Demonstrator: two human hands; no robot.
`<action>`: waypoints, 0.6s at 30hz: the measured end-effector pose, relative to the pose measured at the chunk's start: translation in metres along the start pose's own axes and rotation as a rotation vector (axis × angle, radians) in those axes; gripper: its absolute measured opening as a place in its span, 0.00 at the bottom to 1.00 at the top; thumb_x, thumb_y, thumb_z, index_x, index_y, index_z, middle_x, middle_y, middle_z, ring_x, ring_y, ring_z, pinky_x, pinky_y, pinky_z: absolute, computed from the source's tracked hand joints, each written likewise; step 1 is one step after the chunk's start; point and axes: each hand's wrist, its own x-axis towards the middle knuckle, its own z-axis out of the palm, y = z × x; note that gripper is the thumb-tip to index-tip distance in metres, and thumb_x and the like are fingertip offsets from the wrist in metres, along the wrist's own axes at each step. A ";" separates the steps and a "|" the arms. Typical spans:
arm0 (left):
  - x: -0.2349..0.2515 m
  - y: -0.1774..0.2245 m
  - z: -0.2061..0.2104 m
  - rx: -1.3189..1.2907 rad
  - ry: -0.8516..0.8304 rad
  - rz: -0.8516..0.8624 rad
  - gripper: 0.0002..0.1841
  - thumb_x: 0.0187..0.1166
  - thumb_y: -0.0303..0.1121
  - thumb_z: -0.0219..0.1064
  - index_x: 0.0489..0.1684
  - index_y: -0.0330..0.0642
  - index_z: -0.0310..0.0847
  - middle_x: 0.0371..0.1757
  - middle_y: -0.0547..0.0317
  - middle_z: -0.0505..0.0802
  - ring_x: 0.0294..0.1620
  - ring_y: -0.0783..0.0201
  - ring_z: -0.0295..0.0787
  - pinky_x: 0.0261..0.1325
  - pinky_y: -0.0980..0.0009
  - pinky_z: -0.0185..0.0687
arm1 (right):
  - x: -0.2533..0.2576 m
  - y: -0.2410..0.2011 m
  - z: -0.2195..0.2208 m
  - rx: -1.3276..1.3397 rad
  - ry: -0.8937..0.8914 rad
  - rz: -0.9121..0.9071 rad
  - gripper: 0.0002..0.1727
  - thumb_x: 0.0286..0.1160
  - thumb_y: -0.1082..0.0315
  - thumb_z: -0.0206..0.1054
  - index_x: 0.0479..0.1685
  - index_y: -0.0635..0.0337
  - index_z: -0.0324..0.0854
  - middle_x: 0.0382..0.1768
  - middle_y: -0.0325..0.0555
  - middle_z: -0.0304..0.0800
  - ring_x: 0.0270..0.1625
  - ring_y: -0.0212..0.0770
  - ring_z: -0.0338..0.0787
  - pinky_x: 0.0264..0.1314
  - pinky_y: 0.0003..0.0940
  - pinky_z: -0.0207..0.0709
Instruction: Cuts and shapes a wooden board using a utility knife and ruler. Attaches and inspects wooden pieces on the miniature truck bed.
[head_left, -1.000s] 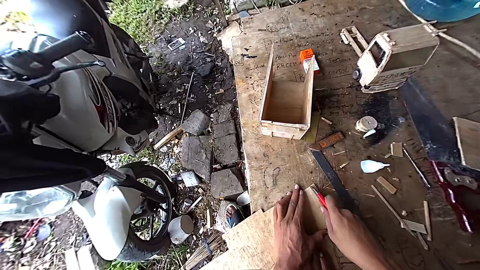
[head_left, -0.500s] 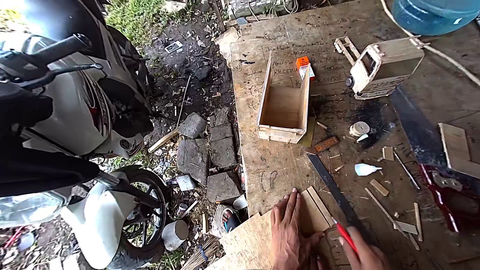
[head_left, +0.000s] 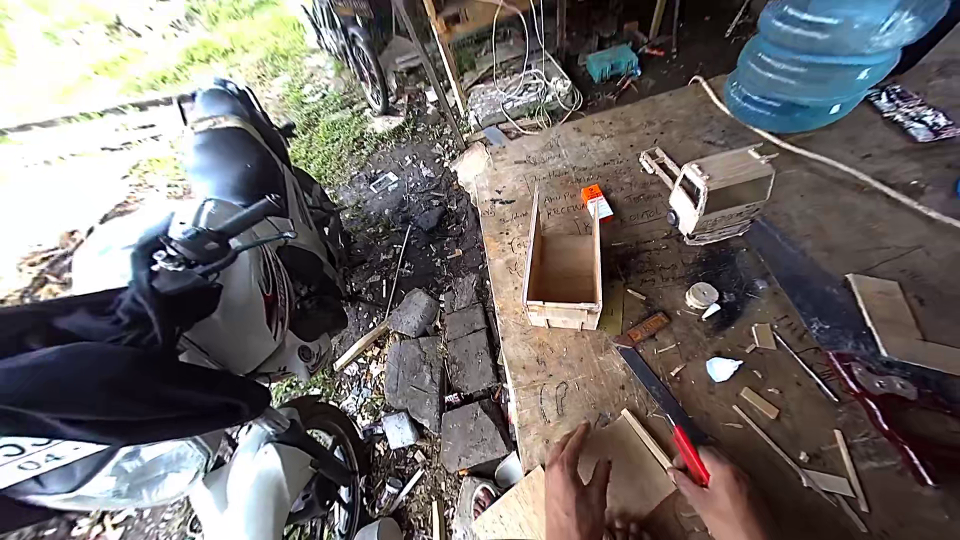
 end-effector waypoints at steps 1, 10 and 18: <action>0.004 0.005 0.001 -0.083 0.008 -0.012 0.25 0.77 0.28 0.70 0.73 0.28 0.79 0.68 0.40 0.90 0.69 0.52 0.89 0.77 0.56 0.80 | 0.002 0.000 -0.003 0.054 -0.001 0.005 0.16 0.71 0.68 0.74 0.51 0.72 0.88 0.44 0.65 0.92 0.46 0.59 0.93 0.55 0.59 0.84; 0.051 0.078 -0.046 -0.634 0.037 0.099 0.14 0.84 0.22 0.62 0.62 0.25 0.85 0.52 0.47 0.96 0.48 0.60 0.97 0.60 0.64 0.93 | 0.034 -0.066 -0.080 0.429 -0.169 -0.283 0.13 0.69 0.69 0.73 0.51 0.62 0.89 0.33 0.37 0.94 0.21 0.29 0.85 0.24 0.26 0.81; 0.093 0.051 -0.068 -0.579 0.261 0.030 0.07 0.79 0.24 0.70 0.47 0.30 0.91 0.37 0.51 0.97 0.38 0.61 0.96 0.50 0.65 0.94 | 0.061 -0.124 -0.034 0.683 0.117 -0.282 0.13 0.65 0.78 0.75 0.50 0.67 0.88 0.37 0.45 0.93 0.25 0.35 0.87 0.26 0.27 0.83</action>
